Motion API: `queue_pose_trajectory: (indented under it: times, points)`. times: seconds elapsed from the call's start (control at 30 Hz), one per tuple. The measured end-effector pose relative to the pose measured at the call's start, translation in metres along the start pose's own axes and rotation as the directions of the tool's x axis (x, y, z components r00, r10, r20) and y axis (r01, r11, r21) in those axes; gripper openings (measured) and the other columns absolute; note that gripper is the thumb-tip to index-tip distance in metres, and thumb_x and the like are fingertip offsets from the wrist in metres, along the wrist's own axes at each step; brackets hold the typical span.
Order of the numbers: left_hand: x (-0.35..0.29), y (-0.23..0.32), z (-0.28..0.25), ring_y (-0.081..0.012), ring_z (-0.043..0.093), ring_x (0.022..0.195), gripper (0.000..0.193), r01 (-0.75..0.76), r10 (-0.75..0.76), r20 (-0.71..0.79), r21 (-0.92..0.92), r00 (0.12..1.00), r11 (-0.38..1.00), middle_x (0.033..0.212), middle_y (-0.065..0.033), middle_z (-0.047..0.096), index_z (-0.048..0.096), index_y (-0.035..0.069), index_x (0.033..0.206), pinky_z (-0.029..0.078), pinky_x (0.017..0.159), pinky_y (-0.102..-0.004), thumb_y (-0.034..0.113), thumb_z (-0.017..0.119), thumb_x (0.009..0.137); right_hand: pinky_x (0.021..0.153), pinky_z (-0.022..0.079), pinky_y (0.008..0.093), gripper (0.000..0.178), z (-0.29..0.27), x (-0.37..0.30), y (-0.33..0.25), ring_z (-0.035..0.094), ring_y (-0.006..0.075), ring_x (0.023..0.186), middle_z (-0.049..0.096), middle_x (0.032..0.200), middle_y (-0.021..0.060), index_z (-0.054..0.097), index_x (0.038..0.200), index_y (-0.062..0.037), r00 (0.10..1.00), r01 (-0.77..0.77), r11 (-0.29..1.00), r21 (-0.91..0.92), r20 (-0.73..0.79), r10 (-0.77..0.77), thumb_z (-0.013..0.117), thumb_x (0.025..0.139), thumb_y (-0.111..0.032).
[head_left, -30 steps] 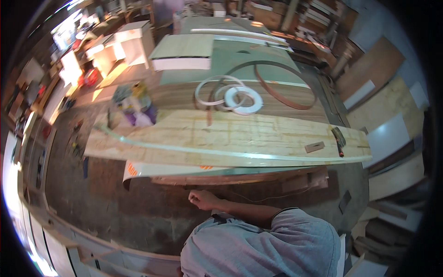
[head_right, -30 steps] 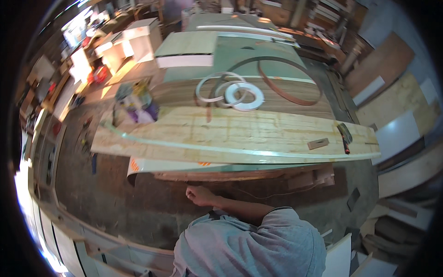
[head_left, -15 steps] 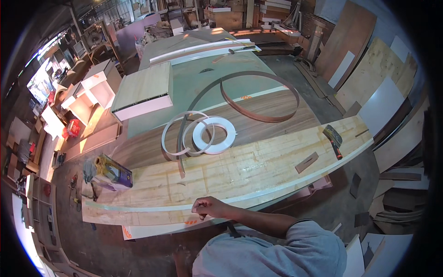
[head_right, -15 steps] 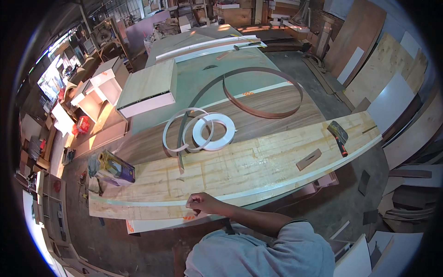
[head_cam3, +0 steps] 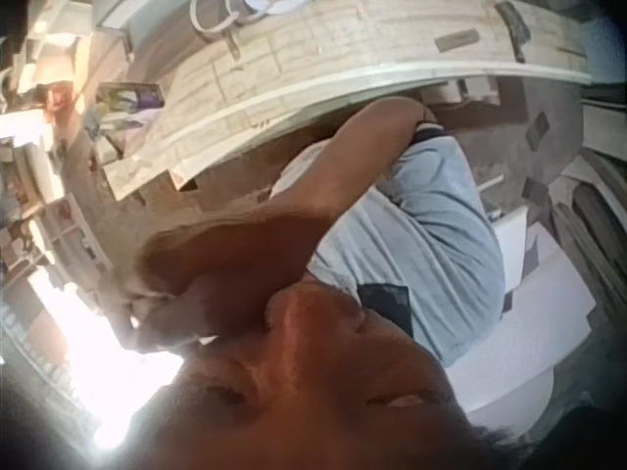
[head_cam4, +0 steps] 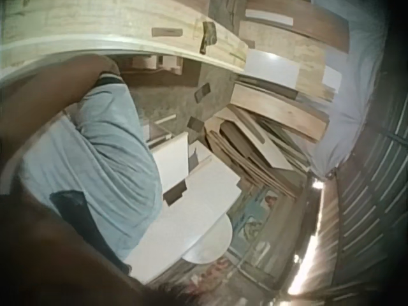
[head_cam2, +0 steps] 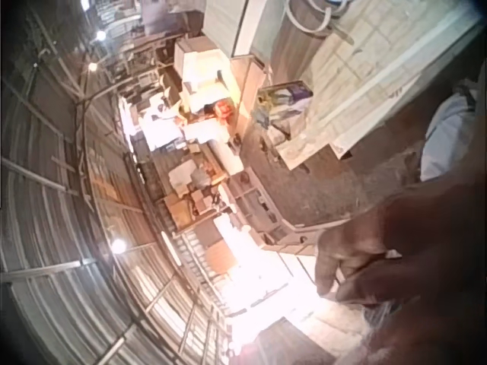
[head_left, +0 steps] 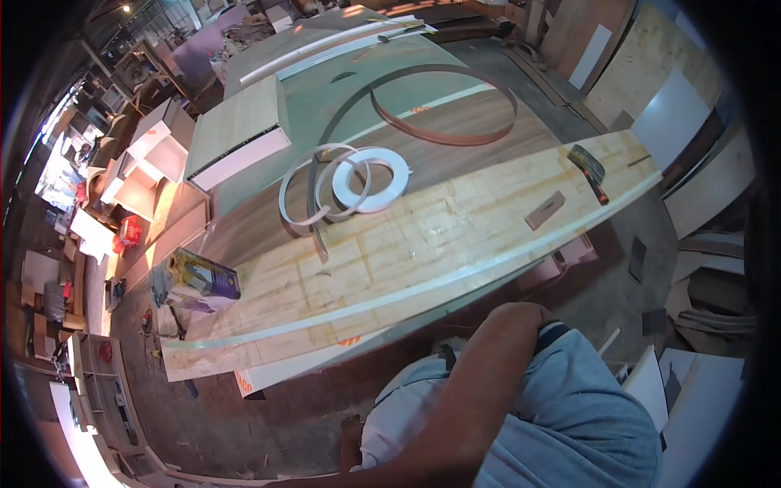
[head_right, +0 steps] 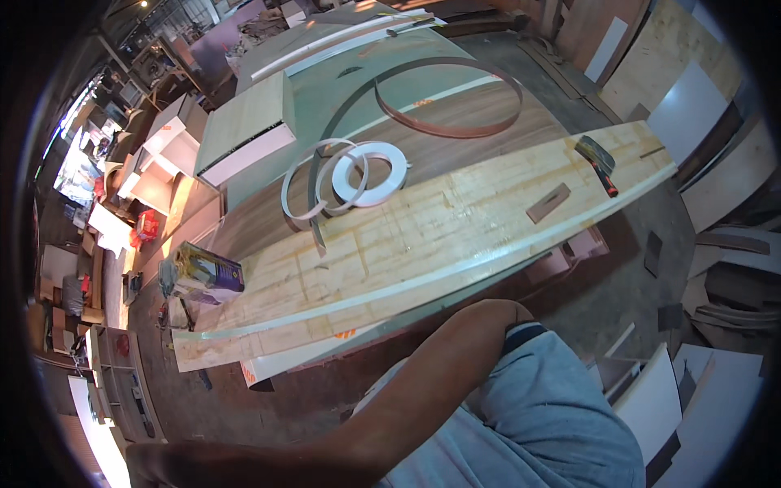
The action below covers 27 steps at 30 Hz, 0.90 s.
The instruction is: The person applies a laminate strip to the edge of a wooden drawer, trims the excess using a cutter, and smooths the edges with a sanding block.
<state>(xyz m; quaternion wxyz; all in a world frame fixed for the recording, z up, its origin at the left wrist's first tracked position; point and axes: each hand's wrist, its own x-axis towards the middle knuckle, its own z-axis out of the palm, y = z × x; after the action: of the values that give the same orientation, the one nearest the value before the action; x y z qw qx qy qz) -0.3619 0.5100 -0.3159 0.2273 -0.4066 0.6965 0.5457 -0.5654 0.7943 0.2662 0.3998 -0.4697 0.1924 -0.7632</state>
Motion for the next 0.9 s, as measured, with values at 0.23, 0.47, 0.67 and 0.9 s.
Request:
queue_pose_trajectory:
  times: [0.23,0.47,0.67,0.9]
  points:
    - [-0.039,-0.088,-0.049,-0.0230,0.066,0.055,0.030,0.132,-0.135,-0.056,-0.041,0.989,0.990,0.076,-0.0134,0.070,0.064,0.002,0.111,0.051,0.046,-0.0336,0.029,0.061,0.099,0.077,0.052,0.0370,0.031,0.063,-0.013,0.027,0.067,0.0212,0.094,0.069,0.099,0.0132,0.059,0.118,0.0018,0.987,-0.100,0.994,0.052,-0.119,0.106,0.056,0.104,-0.025]
    - [-0.053,-0.127,-0.079,-0.0231,0.066,0.057,0.032,0.173,-0.182,-0.103,-0.084,0.978,0.981,0.077,-0.0140,0.070,0.062,0.001,0.114,0.051,0.047,-0.0339,0.029,0.062,0.099,0.082,0.052,0.0356,0.044,0.054,-0.026,0.075,0.065,0.0187,0.088,0.064,0.097,0.0068,0.053,0.135,-0.0037,0.974,0.165,0.804,-0.572,-0.033,-0.223,0.061,0.102,-0.031]
    - [-0.042,-0.122,-0.064,-0.0231,0.066,0.058,0.035,0.124,-0.133,-0.107,-0.091,0.985,0.988,0.077,-0.0145,0.070,0.060,0.000,0.117,0.051,0.048,-0.0342,0.029,0.063,0.099,0.078,0.052,0.0297,0.021,-0.075,-0.128,0.093,0.064,0.0101,0.085,0.068,0.091,0.0047,0.065,0.115,-0.0029,0.666,-0.620,0.565,-0.544,-0.746,0.013,0.067,0.099,-0.017]
    - [-0.051,-0.096,0.007,-0.0232,0.066,0.060,0.038,0.116,-0.119,-0.080,-0.041,0.990,0.992,0.078,-0.0151,0.071,0.059,-0.001,0.121,0.051,0.049,-0.0345,0.029,0.064,0.098,0.080,0.055,0.0393,0.023,-0.236,-0.467,0.030,0.071,0.0272,0.086,0.071,0.085,0.0143,0.070,0.094,-0.0037,0.158,-0.927,0.153,-0.341,-0.728,-0.667,0.071,0.088,-0.026]
